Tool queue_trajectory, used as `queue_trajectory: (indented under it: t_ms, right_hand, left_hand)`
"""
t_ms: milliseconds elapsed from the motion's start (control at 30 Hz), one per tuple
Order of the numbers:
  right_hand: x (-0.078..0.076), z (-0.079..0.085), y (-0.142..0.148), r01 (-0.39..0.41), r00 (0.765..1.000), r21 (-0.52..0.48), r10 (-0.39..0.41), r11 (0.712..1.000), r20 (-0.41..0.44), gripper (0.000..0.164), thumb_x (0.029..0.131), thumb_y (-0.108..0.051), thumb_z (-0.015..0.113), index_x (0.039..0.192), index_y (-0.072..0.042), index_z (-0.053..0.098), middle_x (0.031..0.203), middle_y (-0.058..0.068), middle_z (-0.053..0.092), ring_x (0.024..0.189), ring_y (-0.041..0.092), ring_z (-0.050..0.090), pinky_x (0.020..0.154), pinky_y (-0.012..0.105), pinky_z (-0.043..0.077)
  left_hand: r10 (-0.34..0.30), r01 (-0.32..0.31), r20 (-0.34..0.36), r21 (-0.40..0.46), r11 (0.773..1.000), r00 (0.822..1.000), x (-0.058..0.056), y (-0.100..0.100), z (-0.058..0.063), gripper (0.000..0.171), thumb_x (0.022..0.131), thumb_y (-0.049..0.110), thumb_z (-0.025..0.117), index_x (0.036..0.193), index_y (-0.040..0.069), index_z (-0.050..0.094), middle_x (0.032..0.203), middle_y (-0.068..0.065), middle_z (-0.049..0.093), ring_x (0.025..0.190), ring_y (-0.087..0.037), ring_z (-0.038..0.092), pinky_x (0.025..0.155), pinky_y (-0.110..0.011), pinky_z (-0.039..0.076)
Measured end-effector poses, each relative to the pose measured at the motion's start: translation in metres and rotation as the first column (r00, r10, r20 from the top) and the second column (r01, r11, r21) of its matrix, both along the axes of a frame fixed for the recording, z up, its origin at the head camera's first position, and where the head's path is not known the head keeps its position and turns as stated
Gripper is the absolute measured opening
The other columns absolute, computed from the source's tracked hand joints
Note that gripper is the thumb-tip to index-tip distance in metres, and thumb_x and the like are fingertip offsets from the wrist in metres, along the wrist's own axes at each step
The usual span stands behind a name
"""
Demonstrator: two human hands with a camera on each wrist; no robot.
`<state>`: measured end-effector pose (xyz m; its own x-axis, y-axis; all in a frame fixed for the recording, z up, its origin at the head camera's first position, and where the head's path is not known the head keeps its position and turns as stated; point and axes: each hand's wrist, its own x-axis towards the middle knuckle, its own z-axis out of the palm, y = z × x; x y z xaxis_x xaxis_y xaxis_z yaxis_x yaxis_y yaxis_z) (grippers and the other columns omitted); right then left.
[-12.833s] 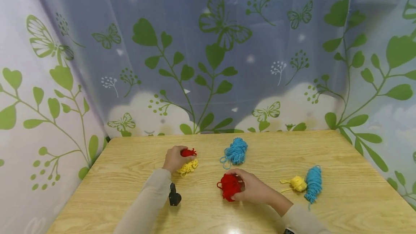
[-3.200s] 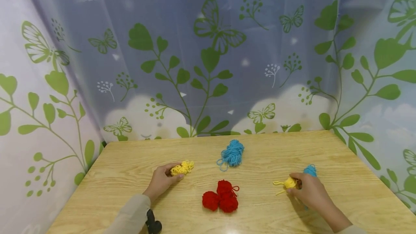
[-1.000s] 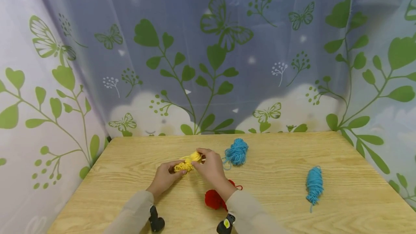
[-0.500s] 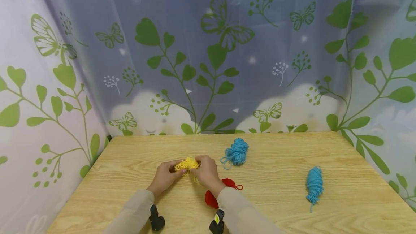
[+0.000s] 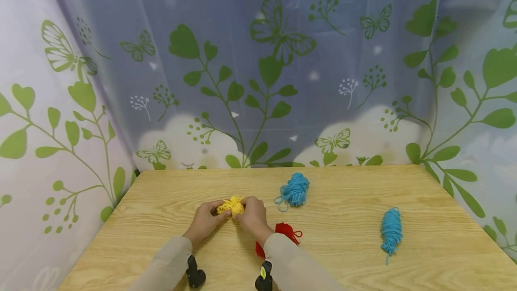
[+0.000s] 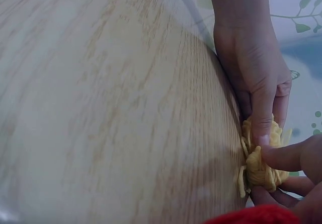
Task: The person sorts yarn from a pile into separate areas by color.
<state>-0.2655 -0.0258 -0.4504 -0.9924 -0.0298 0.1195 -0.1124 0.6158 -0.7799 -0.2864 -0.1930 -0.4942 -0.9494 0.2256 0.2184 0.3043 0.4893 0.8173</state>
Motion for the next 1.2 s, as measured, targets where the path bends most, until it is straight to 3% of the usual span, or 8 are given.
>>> queue_trajectory:
  t_ms: [333, 467, 767, 1200]
  right_hand:
    - [0.003, 0.003, -0.001, 0.029, 0.999, -0.031, -0.029, 0.999, 0.013, 0.04, 0.069, -0.006, 0.085, 0.105, 0.005, 0.071, 0.103, 0.017, 0.068, 0.097, 0.033, 0.063, 0.083, 0.043, 0.053]
    - [0.003, 0.001, -0.001, 0.039, 0.999, -0.033, -0.039, 0.999, 0.007, 0.041, 0.069, -0.006, 0.085, 0.105, 0.005, 0.071, 0.102, 0.017, 0.069, 0.096, 0.033, 0.064, 0.082, 0.043, 0.053]
    - [0.003, 0.001, 0.001, 0.037, 0.999, -0.036, -0.037, 0.999, 0.004, 0.042, 0.068, -0.007, 0.085, 0.106, 0.005, 0.071, 0.1, 0.016, 0.07, 0.094, 0.031, 0.064, 0.081, 0.042, 0.053]
    - [0.005, 0.011, 0.011, -0.046, 0.999, 0.004, 0.046, 0.999, -0.007, 0.048, 0.073, -0.012, 0.084, 0.112, 0.009, 0.067, 0.109, 0.021, 0.068, 0.102, 0.036, 0.063, 0.085, 0.045, 0.052]
  left_hand:
    - [-0.019, 0.019, 0.009, -0.009, 1.0, 1.0, 0.0, -0.001, 0.001, 0.029, 0.088, 0.015, 0.071, 0.114, 0.001, 0.069, 0.083, -0.003, 0.064, 0.068, -0.006, 0.044, 0.062, -0.019, 0.039]
    - [-0.016, 0.016, 0.008, 0.001, 1.0, 1.0, 0.0, -0.001, 0.0, 0.028, 0.088, 0.015, 0.07, 0.113, 0.001, 0.069, 0.086, -0.004, 0.065, 0.068, -0.006, 0.045, 0.062, -0.02, 0.039]
    - [0.014, -0.015, 0.032, 0.017, 1.0, 0.999, 0.0, 0.0, 0.001, 0.03, 0.088, 0.015, 0.07, 0.116, 0.004, 0.07, 0.11, -0.008, 0.069, 0.085, -0.008, 0.054, 0.075, -0.02, 0.047]
    - [0.03, -0.031, 0.067, 0.018, 0.999, 0.997, 0.001, 0.001, 0.001, 0.032, 0.088, 0.016, 0.071, 0.118, 0.006, 0.069, 0.105, -0.005, 0.069, 0.074, -0.01, 0.048, 0.067, -0.02, 0.042]
